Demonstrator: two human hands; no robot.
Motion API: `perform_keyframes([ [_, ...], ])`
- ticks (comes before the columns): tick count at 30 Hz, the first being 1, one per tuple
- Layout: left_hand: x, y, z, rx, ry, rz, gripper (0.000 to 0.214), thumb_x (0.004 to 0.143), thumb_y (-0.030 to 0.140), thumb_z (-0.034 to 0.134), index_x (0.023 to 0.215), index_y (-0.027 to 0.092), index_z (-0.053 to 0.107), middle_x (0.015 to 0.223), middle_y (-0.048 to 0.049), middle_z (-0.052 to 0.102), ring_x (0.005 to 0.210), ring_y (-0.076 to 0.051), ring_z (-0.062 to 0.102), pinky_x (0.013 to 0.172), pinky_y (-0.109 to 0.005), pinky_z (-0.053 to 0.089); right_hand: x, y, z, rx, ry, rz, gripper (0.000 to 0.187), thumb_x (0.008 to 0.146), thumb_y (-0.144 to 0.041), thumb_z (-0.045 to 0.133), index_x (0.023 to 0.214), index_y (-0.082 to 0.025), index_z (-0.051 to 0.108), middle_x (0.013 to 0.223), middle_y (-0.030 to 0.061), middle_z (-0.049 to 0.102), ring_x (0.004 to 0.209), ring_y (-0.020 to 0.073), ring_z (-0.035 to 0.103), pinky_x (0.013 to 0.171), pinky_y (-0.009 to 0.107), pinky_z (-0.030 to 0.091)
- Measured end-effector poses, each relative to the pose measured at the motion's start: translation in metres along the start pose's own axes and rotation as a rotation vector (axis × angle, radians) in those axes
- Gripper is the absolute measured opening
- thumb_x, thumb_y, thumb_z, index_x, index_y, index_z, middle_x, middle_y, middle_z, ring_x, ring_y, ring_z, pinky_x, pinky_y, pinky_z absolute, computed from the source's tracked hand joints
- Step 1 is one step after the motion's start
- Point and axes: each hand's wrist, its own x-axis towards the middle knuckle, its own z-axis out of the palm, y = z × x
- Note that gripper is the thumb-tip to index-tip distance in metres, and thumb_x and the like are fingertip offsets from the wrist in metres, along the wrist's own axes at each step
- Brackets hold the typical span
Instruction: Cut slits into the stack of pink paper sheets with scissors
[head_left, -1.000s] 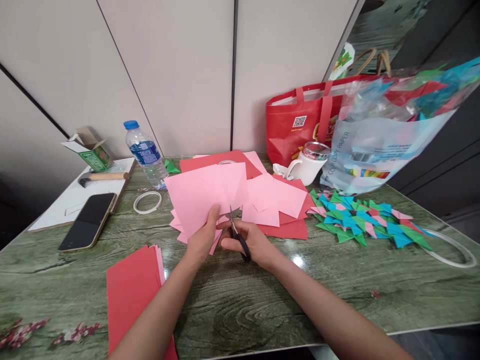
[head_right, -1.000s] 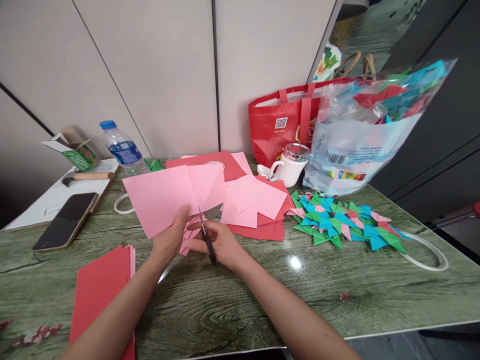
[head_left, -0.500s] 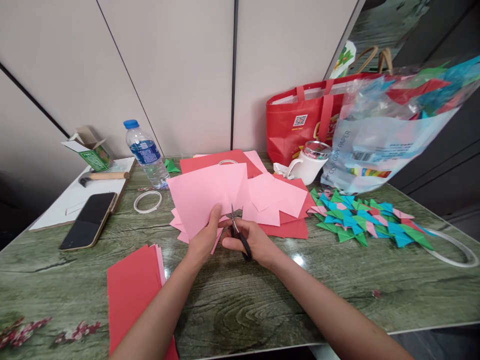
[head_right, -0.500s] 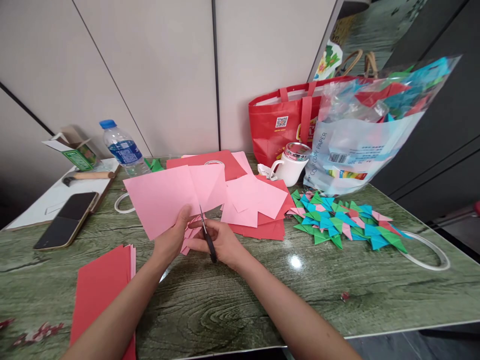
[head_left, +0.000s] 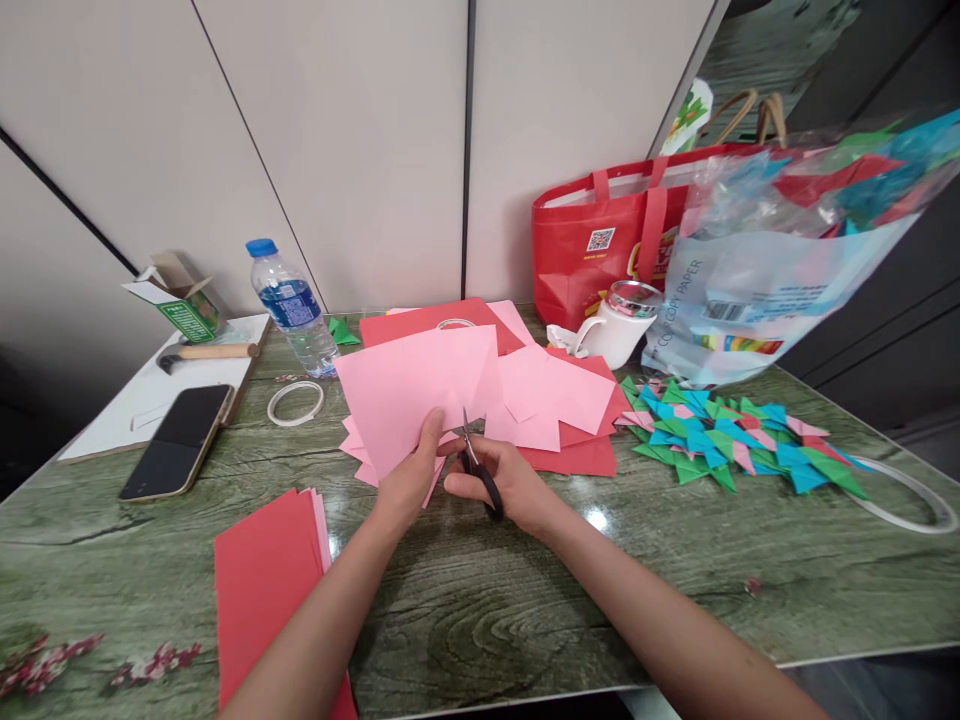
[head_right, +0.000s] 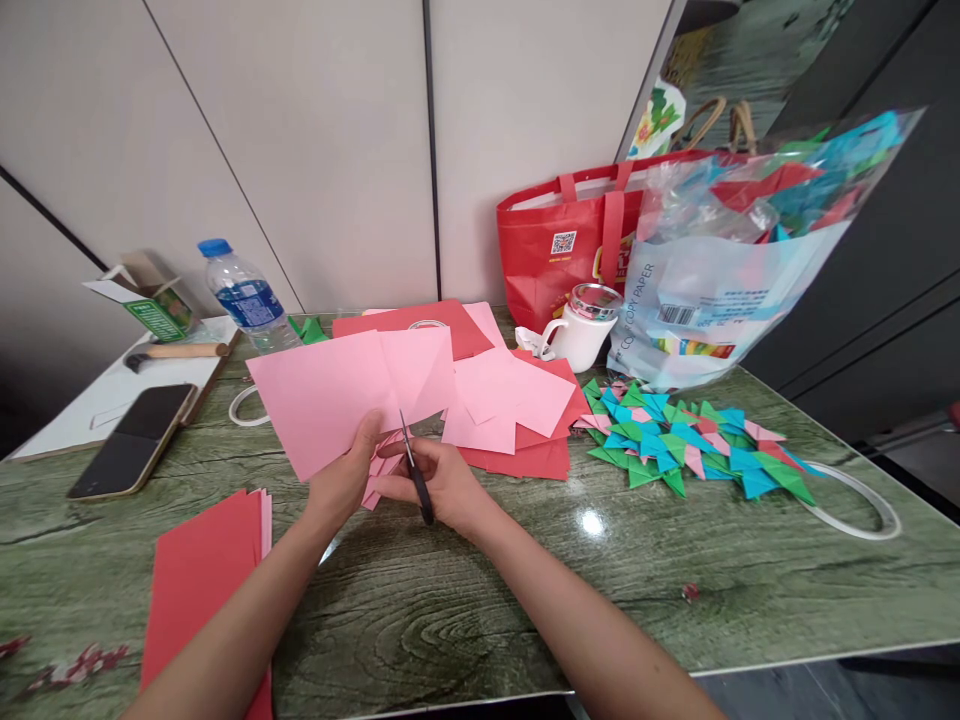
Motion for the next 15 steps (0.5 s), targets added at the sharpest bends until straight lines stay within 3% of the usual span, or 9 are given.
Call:
perform_keyframes([
  [5, -0.0005, 0.0015, -0.0016, -0.016, -0.019, -0.059, 0.054, 0.062, 0.058, 0.055, 0.103, 0.022, 0.059, 0.117, -0.0043, 0.056, 0.119, -0.021, 0.039, 0.102, -0.028, 0.022, 0.0003, 0.002, -0.0007, -0.011, 0.006, -0.002, 0.048, 0.057, -0.045, 0.07, 0.091, -0.013, 0.058, 0.062, -0.0028, 0.045, 0.056, 0.0088, 0.037, 0.052, 0.022, 0.029],
  [15, 0.0001, -0.0016, -0.0003, 0.059, 0.032, -0.017, 0.059, 0.061, 0.064, 0.051, 0.1, 0.021, 0.059, 0.118, -0.0066, 0.055, 0.118, -0.021, 0.04, 0.103, -0.027, 0.018, -0.0007, 0.0035, 0.0, -0.026, 0.021, 0.009, 0.046, 0.058, -0.047, 0.068, 0.089, -0.015, 0.058, 0.058, -0.0043, 0.043, 0.053, 0.0089, 0.038, 0.05, 0.023, 0.029],
])
